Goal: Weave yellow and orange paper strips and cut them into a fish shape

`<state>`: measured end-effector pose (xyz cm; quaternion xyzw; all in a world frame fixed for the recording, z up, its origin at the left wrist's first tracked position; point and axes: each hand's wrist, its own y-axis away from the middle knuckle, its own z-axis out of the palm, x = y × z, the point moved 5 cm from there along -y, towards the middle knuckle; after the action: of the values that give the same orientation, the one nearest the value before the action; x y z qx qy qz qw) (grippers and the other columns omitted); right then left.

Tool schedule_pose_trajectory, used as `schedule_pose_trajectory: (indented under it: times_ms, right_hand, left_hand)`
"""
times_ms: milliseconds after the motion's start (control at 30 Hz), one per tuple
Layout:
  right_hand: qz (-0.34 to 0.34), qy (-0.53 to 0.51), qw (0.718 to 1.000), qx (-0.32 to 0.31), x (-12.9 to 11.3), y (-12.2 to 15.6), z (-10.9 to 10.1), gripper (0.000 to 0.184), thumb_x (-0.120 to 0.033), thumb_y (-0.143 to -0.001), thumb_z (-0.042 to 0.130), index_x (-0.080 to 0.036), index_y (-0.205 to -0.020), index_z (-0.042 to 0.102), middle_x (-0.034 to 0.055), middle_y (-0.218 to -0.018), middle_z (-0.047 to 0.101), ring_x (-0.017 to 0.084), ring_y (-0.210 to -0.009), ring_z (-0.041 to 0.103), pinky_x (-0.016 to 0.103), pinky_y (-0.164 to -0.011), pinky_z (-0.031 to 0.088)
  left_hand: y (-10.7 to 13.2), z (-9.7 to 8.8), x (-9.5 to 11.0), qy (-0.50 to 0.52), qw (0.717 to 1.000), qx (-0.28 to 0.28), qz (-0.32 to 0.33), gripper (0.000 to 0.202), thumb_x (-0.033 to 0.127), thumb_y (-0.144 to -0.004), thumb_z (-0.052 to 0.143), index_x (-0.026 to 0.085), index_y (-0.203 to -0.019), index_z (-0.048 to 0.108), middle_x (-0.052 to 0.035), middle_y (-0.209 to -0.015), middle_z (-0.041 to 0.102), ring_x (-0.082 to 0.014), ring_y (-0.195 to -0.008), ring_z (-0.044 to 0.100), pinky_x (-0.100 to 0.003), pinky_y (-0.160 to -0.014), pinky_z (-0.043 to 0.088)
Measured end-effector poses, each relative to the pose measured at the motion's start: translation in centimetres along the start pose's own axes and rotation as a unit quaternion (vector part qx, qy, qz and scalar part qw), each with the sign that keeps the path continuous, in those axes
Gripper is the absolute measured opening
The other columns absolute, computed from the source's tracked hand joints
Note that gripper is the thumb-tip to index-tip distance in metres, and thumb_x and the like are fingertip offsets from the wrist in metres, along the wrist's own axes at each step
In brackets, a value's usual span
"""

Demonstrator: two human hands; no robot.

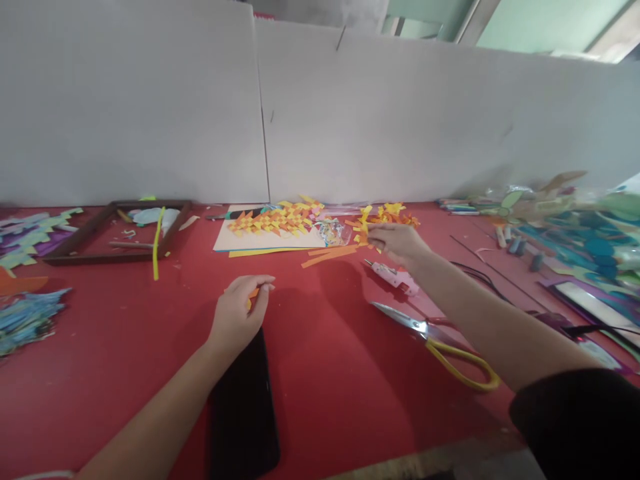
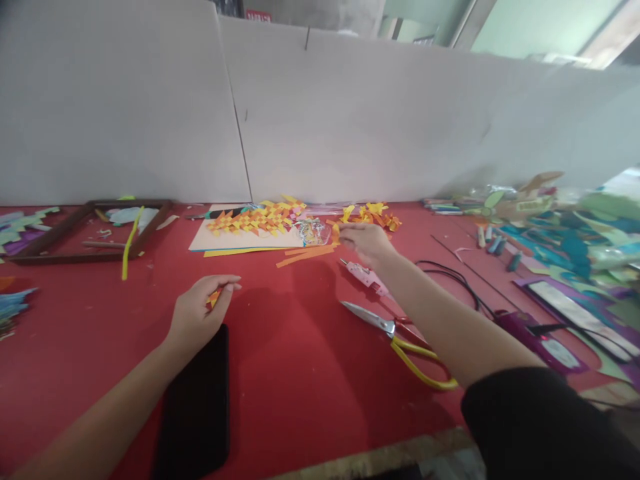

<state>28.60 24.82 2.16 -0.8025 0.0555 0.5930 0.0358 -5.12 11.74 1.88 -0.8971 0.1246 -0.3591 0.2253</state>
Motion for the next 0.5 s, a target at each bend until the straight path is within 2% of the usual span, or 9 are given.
schedule_pose_trajectory:
  times_ms: [33, 100, 200, 333, 500]
  right_hand:
    - [0.012, 0.052, 0.998, 0.018, -0.1, -1.2, -1.2, 0.031, -0.035, -0.096, 0.058, -0.02, -0.123, 0.059, 0.009, -0.126, 0.06, 0.021, -0.106, 0.063, 0.041, -0.089, 0.055]
    - [0.028, 0.159, 0.985, 0.059, -0.3, -3.1, -3.2, 0.036, -0.035, -0.095, 0.06, -0.017, -0.125, 0.058, 0.0093, -0.126, 0.06, 0.023, -0.106, 0.063, 0.043, -0.088, 0.055]
    - [0.038, 0.307, 0.948, 0.076, -0.2, -4.9, -4.8, 0.036, -0.036, -0.094, 0.061, -0.016, -0.124, 0.059, 0.0085, -0.127, 0.06, 0.024, -0.107, 0.063, 0.042, -0.087, 0.056]
    - [0.009, 0.458, 0.888, 0.035, -0.2, -6.0, -4.4, 0.036, -0.035, -0.095, 0.06, -0.017, -0.125, 0.058, 0.0091, -0.125, 0.06, 0.023, -0.106, 0.063, 0.043, -0.088, 0.055]
    - [-0.031, 0.592, 0.805, 0.009, -0.9, -6.9, -3.7, 0.035, -0.035, -0.095, 0.06, -0.017, -0.125, 0.057, 0.0095, -0.125, 0.06, 0.022, -0.106, 0.063, 0.044, -0.089, 0.055]
  left_hand:
    - [0.0, 0.0, 0.0, 0.001, 1.0, 0.001, 0.001, 0.024, 0.032, -0.094, 0.046, 0.021, -0.099, 0.068, -0.0039, -0.09, 0.077, -0.0214, -0.091, 0.071, -0.035, -0.085, 0.055]
    - [-0.1, 0.0, 0.0, 0.002, 1.0, 0.002, 0.002, 0.024, 0.031, -0.094, 0.047, 0.021, -0.098, 0.068, -0.0038, -0.09, 0.077, -0.0216, -0.091, 0.071, -0.035, -0.085, 0.055]
    - [0.0, 0.0, -0.1, 0.003, 1.0, -0.001, 0.005, 0.023, 0.03, -0.094, 0.047, 0.021, -0.099, 0.068, -0.0037, -0.09, 0.077, -0.0214, -0.09, 0.071, -0.035, -0.084, 0.055]
    - [0.1, 0.1, -0.2, 0.003, 1.0, -0.004, 0.009, 0.023, 0.031, -0.094, 0.047, 0.022, -0.1, 0.068, -0.0037, -0.091, 0.077, -0.0213, -0.091, 0.071, -0.034, -0.083, 0.055]
    - [0.1, 0.3, -0.3, 0.001, 1.0, -0.005, 0.014, 0.023, 0.031, -0.095, 0.047, 0.022, -0.099, 0.068, -0.0036, -0.09, 0.077, -0.0209, -0.091, 0.071, -0.033, -0.081, 0.055]
